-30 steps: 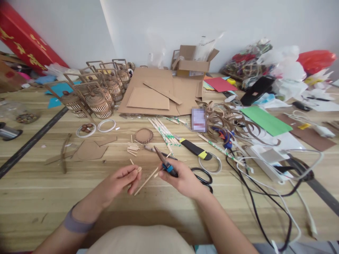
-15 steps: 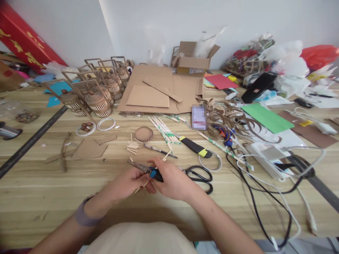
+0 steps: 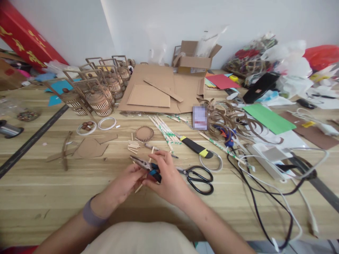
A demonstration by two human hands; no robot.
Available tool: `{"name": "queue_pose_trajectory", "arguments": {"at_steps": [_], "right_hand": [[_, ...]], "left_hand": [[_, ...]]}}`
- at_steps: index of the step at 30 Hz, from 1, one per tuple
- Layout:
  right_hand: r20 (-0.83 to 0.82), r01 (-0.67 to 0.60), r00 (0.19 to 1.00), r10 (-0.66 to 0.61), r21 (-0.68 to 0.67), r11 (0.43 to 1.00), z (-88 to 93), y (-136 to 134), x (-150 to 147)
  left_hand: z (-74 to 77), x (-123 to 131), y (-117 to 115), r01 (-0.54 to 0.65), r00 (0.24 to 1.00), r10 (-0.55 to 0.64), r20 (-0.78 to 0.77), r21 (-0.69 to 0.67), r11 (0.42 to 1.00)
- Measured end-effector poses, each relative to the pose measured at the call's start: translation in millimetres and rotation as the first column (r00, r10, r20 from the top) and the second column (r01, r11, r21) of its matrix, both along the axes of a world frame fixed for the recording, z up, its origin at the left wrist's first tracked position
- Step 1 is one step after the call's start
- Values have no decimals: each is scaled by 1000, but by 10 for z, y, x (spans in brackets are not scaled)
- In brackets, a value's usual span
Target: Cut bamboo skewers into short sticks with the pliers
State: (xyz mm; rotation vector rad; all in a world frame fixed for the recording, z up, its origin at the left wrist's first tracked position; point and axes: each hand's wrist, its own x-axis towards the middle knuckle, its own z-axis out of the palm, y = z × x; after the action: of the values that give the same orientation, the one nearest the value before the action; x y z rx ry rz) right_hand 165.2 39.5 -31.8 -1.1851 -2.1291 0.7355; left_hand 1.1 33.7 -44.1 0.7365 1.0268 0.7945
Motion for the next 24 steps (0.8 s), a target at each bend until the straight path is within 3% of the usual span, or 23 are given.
{"name": "queue_pose_trajectory", "arguments": {"at_steps": [9, 12, 15, 17, 20, 24], "right_hand": [[21, 30, 999, -31, 82, 996, -110, -37, -36], [-4, 30, 1000, -30, -3, 1000, -57, -59, 24], [-12, 35, 999, -38, -207, 978, 44, -82, 187], [-6, 34, 999, -40, -399, 916, 113, -89, 338], [-48, -10, 998, -29, -661, 751, 195, -88, 541], [-70, -59, 998, 0, -840, 539, 266, -91, 626]], "left_hand": [[66, 100, -90, -82, 996, 83, -13, 18, 996], [85, 64, -123, -46, 998, 47, -30, 50, 998], [123, -19, -154, 44, 994, -36, -104, 76, 996], [155, -76, -173, 93, 983, -80, -163, 72, 993], [189, -121, -198, 146, 973, -131, -192, 66, 987], [188, -107, -216, 192, 966, -174, -193, 78, 978]]}}
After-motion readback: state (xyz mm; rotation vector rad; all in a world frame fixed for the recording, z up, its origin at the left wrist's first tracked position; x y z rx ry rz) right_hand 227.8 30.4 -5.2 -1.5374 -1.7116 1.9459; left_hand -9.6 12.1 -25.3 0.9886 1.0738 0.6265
